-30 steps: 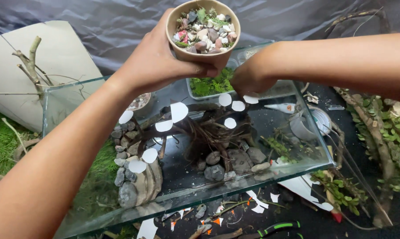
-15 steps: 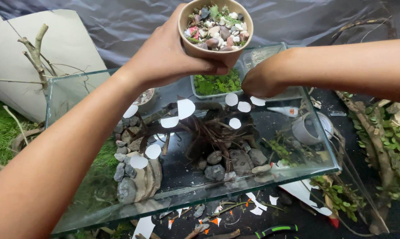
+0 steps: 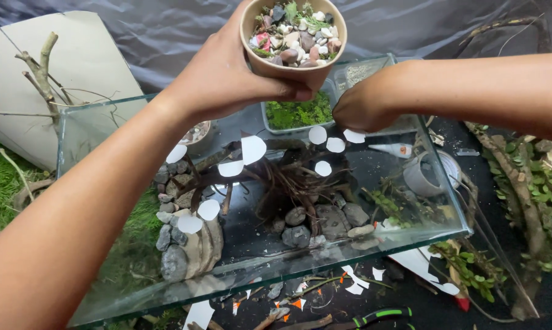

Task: Using tweezers to carefully place small stones and moss into a glass terrarium for decoration.

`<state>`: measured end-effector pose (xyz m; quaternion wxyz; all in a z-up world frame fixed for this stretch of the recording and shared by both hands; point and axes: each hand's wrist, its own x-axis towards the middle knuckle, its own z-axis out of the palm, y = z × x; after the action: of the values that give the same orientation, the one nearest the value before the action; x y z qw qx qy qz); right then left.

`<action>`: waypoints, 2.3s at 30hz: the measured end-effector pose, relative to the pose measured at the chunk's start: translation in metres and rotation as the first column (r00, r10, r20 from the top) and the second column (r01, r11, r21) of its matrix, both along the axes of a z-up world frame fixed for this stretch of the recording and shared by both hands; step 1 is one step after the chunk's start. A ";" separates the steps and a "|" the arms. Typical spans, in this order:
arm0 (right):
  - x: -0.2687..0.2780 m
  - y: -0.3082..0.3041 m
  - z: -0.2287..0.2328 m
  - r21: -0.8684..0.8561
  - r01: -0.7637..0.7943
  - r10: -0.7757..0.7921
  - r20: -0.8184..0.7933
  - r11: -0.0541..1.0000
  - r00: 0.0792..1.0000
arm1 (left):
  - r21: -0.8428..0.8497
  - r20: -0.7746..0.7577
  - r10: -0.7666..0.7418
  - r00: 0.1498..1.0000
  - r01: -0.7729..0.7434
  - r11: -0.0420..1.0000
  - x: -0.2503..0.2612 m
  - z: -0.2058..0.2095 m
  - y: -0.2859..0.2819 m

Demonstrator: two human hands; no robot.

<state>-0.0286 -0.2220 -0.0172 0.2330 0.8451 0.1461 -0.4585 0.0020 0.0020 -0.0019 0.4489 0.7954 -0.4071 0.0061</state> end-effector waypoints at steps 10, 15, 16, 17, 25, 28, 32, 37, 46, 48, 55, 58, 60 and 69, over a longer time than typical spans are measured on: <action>-0.005 0.007 0.007 -0.003 0.070 -0.070 0.026 0.998 0.997 | 0.013 -0.001 0.007 1.000 -0.007 1.000 0.000 0.001 0.001; 0.001 -0.001 -0.005 -0.021 -0.038 0.039 0.035 0.999 0.999 | 0.030 -0.006 0.030 1.000 -0.029 0.999 0.000 0.000 -0.001; 0.001 -0.001 -0.005 -0.021 -0.039 0.040 0.035 0.999 0.999 | 0.030 -0.007 0.031 1.000 -0.030 0.999 0.000 -0.001 0.000; 0.001 -0.001 -0.004 -0.009 -0.029 0.030 0.052 1.000 0.998 | 0.028 -0.003 0.024 1.000 -0.023 0.999 0.001 -0.001 0.000; -0.021 0.002 0.052 0.095 0.098 -0.119 0.251 0.991 0.961 | 0.002 -0.009 -0.027 1.000 0.027 1.000 0.001 -0.002 -0.001; -0.040 -0.014 0.076 0.127 -0.066 0.018 0.352 0.990 0.936 | -0.019 -0.016 -0.047 0.999 0.047 0.999 0.001 -0.005 -0.004; -0.087 -0.058 0.084 0.451 -0.571 0.123 0.702 0.686 0.702 | -0.137 -0.021 -0.275 0.961 0.270 0.953 0.000 -0.002 -0.007; -0.213 -0.072 0.093 0.493 -0.647 -0.105 0.834 0.582 0.542 | -0.143 -0.056 -0.272 0.961 0.262 0.954 0.004 -0.010 -0.006; -0.352 -0.106 -0.065 0.816 -0.361 -0.813 0.543 0.452 0.209 | -0.163 -0.181 -0.285 0.941 0.257 0.953 0.004 -0.021 -0.005; -0.361 -0.114 -0.094 0.713 -0.299 -0.728 0.681 0.635 0.079 | -0.240 -0.180 -0.367 0.913 0.322 0.916 0.007 -0.024 -0.005; -0.396 -0.147 -0.215 0.401 0.004 -0.396 0.904 0.916 -0.160 | -0.207 -0.166 -0.332 0.929 0.296 0.932 0.014 -0.030 -0.005; -0.394 -0.144 -0.237 0.357 0.082 -0.338 0.923 0.930 -0.185 | -0.209 -0.137 -0.348 0.927 0.316 0.925 0.016 -0.032 -0.004; -0.390 -0.138 -0.243 0.345 0.067 -0.317 0.911 0.936 -0.264 | -0.181 -0.133 -0.335 0.933 0.309 0.934 0.015 -0.029 -0.004; -0.397 -0.145 -0.249 0.399 0.123 -0.346 0.885 0.909 -0.313 | -0.300 -0.203 -0.412 0.888 0.344 0.890 0.012 -0.025 -0.006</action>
<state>-0.4255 -0.3673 -0.2666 0.0980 0.8975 -0.2356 0.3597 0.0137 -0.0040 -0.0272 0.5896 0.6291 -0.4884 -0.1344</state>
